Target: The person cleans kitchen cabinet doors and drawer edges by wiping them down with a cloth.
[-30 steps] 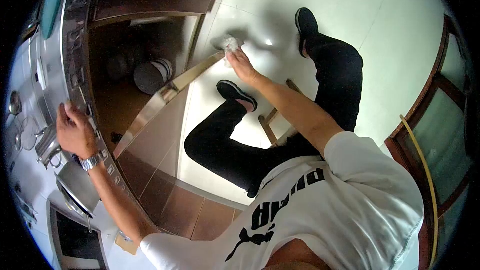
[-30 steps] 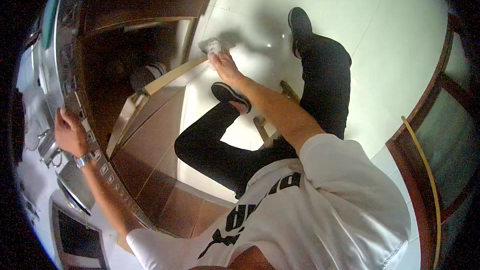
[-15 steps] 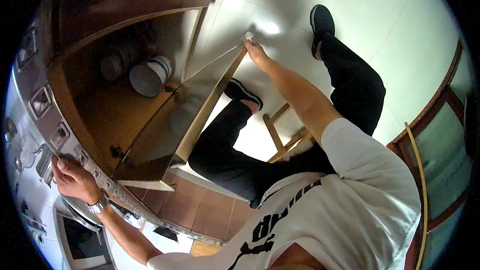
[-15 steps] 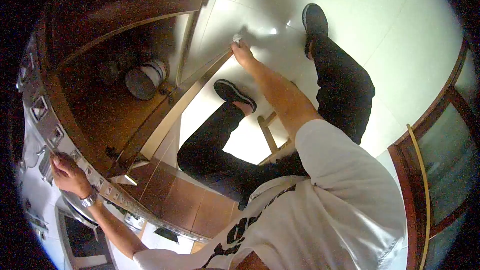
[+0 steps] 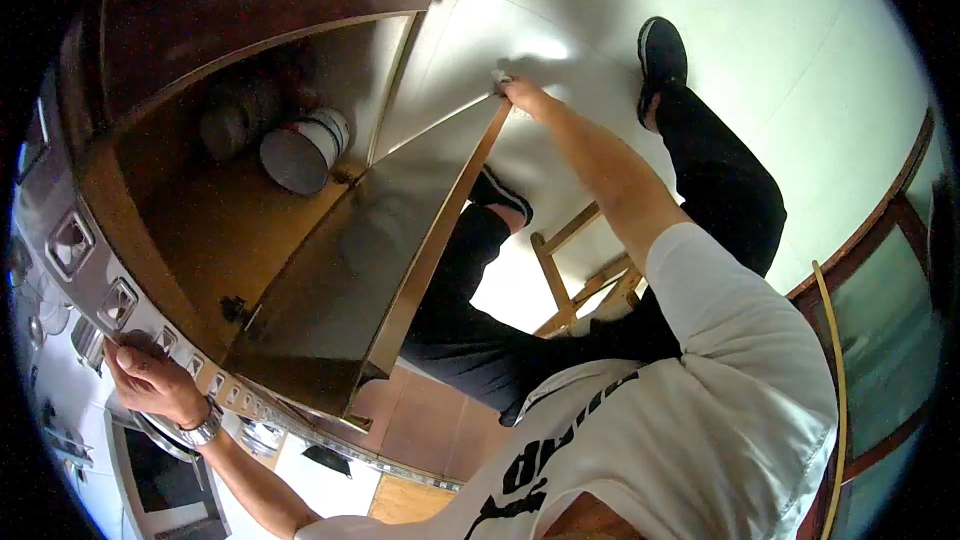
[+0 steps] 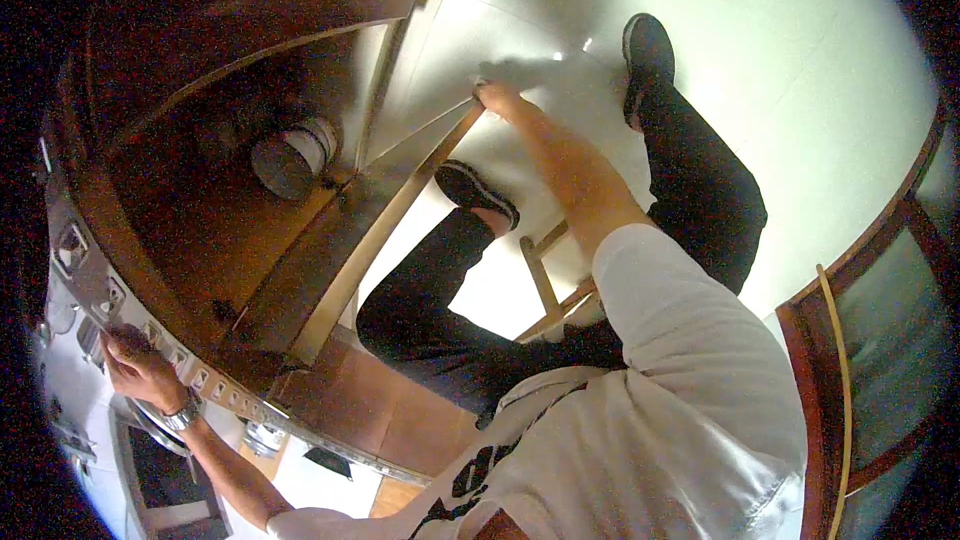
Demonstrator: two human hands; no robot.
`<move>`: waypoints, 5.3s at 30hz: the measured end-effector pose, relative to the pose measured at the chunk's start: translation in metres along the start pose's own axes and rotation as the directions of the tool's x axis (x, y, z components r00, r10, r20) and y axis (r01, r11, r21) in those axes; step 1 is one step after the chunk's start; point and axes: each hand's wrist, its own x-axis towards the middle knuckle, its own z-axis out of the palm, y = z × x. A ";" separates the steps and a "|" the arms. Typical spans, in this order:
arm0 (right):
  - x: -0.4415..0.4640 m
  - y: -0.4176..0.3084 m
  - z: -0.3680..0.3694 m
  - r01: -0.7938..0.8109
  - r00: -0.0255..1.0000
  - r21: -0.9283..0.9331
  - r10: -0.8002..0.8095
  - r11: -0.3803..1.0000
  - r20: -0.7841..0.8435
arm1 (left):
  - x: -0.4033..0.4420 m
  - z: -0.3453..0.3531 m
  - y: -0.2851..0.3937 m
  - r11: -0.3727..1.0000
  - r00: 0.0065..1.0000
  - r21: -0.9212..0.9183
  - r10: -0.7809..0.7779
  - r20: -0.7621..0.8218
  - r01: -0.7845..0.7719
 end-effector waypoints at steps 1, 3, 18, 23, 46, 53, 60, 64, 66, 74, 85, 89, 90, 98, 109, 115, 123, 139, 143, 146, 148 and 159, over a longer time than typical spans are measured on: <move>0.002 0.000 0.000 0.087 0.996 -0.113 -0.083 0.990 0.033 | 0.001 0.001 -0.001 0.998 0.998 0.017 0.058 -0.020 -0.058; 0.002 -0.005 -0.004 0.092 0.995 -0.217 -0.083 0.972 0.050 | 0.000 0.000 -0.002 0.993 0.993 0.034 0.112 -0.043 -0.111; -0.033 -0.020 0.001 -0.130 0.977 0.509 0.198 0.851 -0.082 | -0.002 -0.001 0.006 1.000 1.000 -0.027 0.001 0.010 0.000; -0.045 -0.048 -0.003 -0.275 0.903 0.619 0.418 0.736 -0.097 | -0.003 0.000 0.006 0.999 1.000 -0.036 -0.020 0.021 0.021; -0.195 -0.162 0.023 0.286 0.958 0.508 -0.223 0.813 -0.181 | 0.007 -0.008 0.008 0.944 0.999 0.327 0.024 0.033 -0.034; -0.271 -0.220 0.000 0.537 0.768 0.369 -0.621 0.759 0.158 | 0.008 -0.009 0.005 0.932 0.998 0.358 0.042 0.052 -0.058; -0.328 -0.316 0.004 0.887 0.461 -0.092 -0.878 0.453 0.124 | 0.007 -0.003 -0.006 0.970 0.993 0.236 0.081 -0.080 -0.060; -0.341 -0.336 0.007 0.912 0.314 -0.318 -0.940 0.259 0.132 | 0.006 -0.014 -0.001 0.964 0.994 0.265 -0.002 0.106 -0.026; -0.330 -0.329 0.009 0.895 0.339 -0.334 -0.937 0.296 0.079 | 0.005 -0.009 -0.005 0.965 0.997 0.262 0.005 0.072 -0.023; -0.229 -0.249 0.013 0.840 0.521 -0.215 -0.851 0.498 0.063 | 0.000 -0.006 -0.001 0.963 0.990 0.261 0.097 -0.101 -0.068; -0.317 -0.331 0.022 0.920 0.374 -0.158 -0.924 0.359 0.078 | -0.010 -0.031 0.024 0.993 0.997 0.091 -0.071 -0.023 0.073; -0.297 -0.320 0.027 0.921 0.385 -0.058 -0.923 0.384 0.004 | -0.012 -0.030 0.022 0.992 0.996 0.087 -0.088 -0.011 0.088; -0.294 -0.314 0.025 0.903 0.416 -0.135 -0.908 0.407 0.042 | -0.012 -0.030 0.022 0.993 0.997 0.088 -0.079 -0.007 0.079; -0.217 -0.230 0.008 0.658 0.717 -0.445 -0.687 0.608 0.122 | -0.010 -0.026 0.015 0.998 0.998 0.058 -0.034 -0.048 0.036; -0.304 -0.302 0.019 0.821 0.484 -0.355 -0.875 0.447 0.019 | -0.012 -0.026 0.006 1.000 0.996 -0.019 -0.026 -0.082 0.025; -0.328 -0.315 0.022 0.857 0.441 -0.284 -0.897 0.429 -0.025 | -0.013 -0.030 0.003 0.986 0.989 -0.117 -0.128 -0.076 0.119; -0.332 -0.312 0.019 0.858 0.485 -0.232 -0.872 0.459 0.069 | -0.098 -0.011 -0.002 0.879 0.924 -0.475 -0.147 -0.354 -0.042; -0.456 -0.199 0.011 0.760 0.638 -0.300 -0.749 0.576 0.179 | -0.248 -0.027 0.149 0.560 0.911 -0.728 -0.334 0.240 0.397; -0.482 -0.193 0.012 0.767 0.640 -0.315 -0.703 0.560 0.309 | -0.276 -0.035 0.147 0.574 0.909 -0.714 -0.347 0.231 0.401; -0.488 -0.205 0.003 0.727 0.684 -0.383 -0.653 0.570 0.325 | -0.288 -0.036 0.146 0.564 0.907 -0.720 -0.349 0.236 0.405; -0.492 -0.221 0.004 0.734 0.677 -0.307 -0.685 0.605 0.268 | -0.292 -0.032 0.143 0.578 0.909 -0.710 -0.347 0.231 0.401; -0.513 -0.313 0.082 0.879 0.357 -0.473 -0.574 -0.061 0.737 | -0.317 -0.011 0.107 0.651 0.918 -0.653 -0.335 0.211 0.387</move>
